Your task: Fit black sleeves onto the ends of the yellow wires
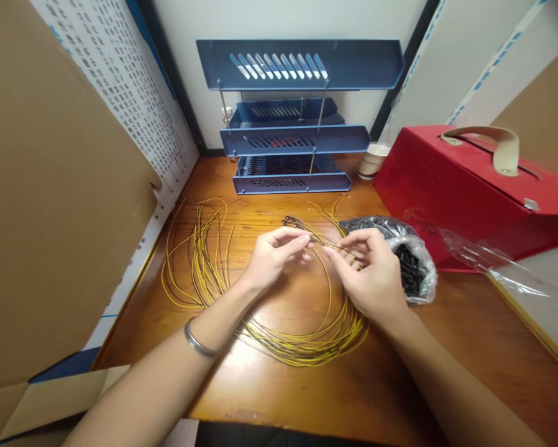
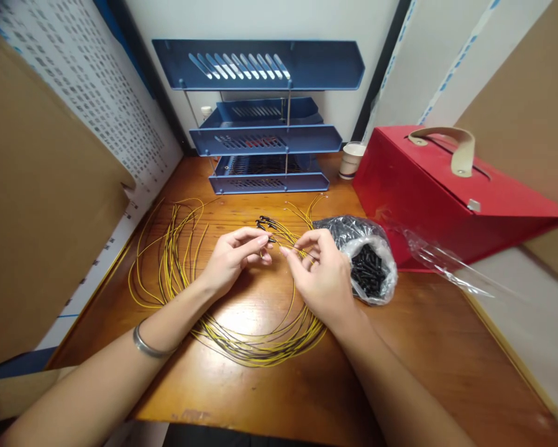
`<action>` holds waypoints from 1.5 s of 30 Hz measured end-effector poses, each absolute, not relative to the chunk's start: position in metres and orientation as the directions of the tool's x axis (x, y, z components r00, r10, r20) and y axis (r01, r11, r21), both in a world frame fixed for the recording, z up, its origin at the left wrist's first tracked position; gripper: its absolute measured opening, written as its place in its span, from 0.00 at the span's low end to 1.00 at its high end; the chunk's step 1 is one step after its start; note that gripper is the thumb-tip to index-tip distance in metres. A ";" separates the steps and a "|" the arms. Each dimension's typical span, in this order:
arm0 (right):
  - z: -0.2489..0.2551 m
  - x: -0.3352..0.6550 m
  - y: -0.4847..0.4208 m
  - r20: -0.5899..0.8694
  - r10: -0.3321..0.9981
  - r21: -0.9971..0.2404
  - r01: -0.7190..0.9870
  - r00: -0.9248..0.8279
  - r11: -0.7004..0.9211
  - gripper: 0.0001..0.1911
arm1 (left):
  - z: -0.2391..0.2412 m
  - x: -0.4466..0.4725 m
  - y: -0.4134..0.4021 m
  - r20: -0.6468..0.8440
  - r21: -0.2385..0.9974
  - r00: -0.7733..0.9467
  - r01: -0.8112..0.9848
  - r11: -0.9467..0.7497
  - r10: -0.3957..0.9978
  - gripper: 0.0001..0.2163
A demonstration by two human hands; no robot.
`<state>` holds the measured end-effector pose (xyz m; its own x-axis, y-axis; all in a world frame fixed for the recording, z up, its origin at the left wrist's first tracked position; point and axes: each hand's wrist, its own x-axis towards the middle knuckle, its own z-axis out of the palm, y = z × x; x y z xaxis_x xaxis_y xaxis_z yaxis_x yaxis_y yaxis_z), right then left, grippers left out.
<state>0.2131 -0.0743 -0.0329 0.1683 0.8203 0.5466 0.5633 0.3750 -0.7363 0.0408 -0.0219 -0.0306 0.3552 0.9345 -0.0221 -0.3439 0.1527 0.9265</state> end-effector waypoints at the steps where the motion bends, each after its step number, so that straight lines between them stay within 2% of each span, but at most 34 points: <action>1: -0.033 0.213 -0.074 0.540 0.830 -0.732 0.567 0.143 0.378 0.09 | -0.030 0.041 -0.023 -0.021 0.924 0.357 -0.349 0.154 0.934 0.15; 4: -0.031 0.215 -0.074 0.588 0.805 -0.652 0.633 0.074 0.418 0.03 | -0.029 0.041 -0.025 -0.029 0.911 0.387 -0.369 0.184 0.922 0.17; 6: -0.029 0.215 -0.074 0.626 0.775 -0.617 0.663 0.087 0.424 0.05 | -0.029 0.040 -0.025 -0.047 0.900 0.436 -0.372 0.228 0.899 0.20; 13: -0.029 0.214 -0.075 0.642 0.744 -0.647 0.650 0.185 0.398 0.05 | -0.034 0.037 -0.022 -0.051 0.879 0.541 -0.374 0.295 0.839 0.20; 22: -0.027 0.212 -0.077 0.671 0.725 -0.600 0.688 0.156 0.408 0.04 | -0.029 0.036 -0.021 -0.004 0.850 0.531 -0.445 0.283 0.847 0.17; 29: -0.024 0.211 -0.078 0.735 0.665 -0.521 0.735 0.128 0.434 0.04 | -0.029 0.036 -0.022 0.009 0.846 0.574 -0.441 0.300 0.819 0.19; 36: -0.025 0.211 -0.078 0.777 0.614 -0.505 0.719 0.139 0.477 0.03 | -0.028 0.036 -0.025 0.052 0.843 0.606 -0.452 0.290 0.794 0.18; 45: -0.024 0.210 -0.079 0.723 0.688 -0.536 0.680 0.063 0.501 0.05 | -0.030 0.033 -0.025 0.070 0.901 0.621 -0.376 0.218 0.780 0.24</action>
<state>0.2099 -0.0787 -0.0244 0.0631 0.6878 0.7232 0.6798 0.5009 -0.5357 0.0334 -0.0248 -0.0302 0.6212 0.7805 0.0702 -0.3759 0.2182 0.9006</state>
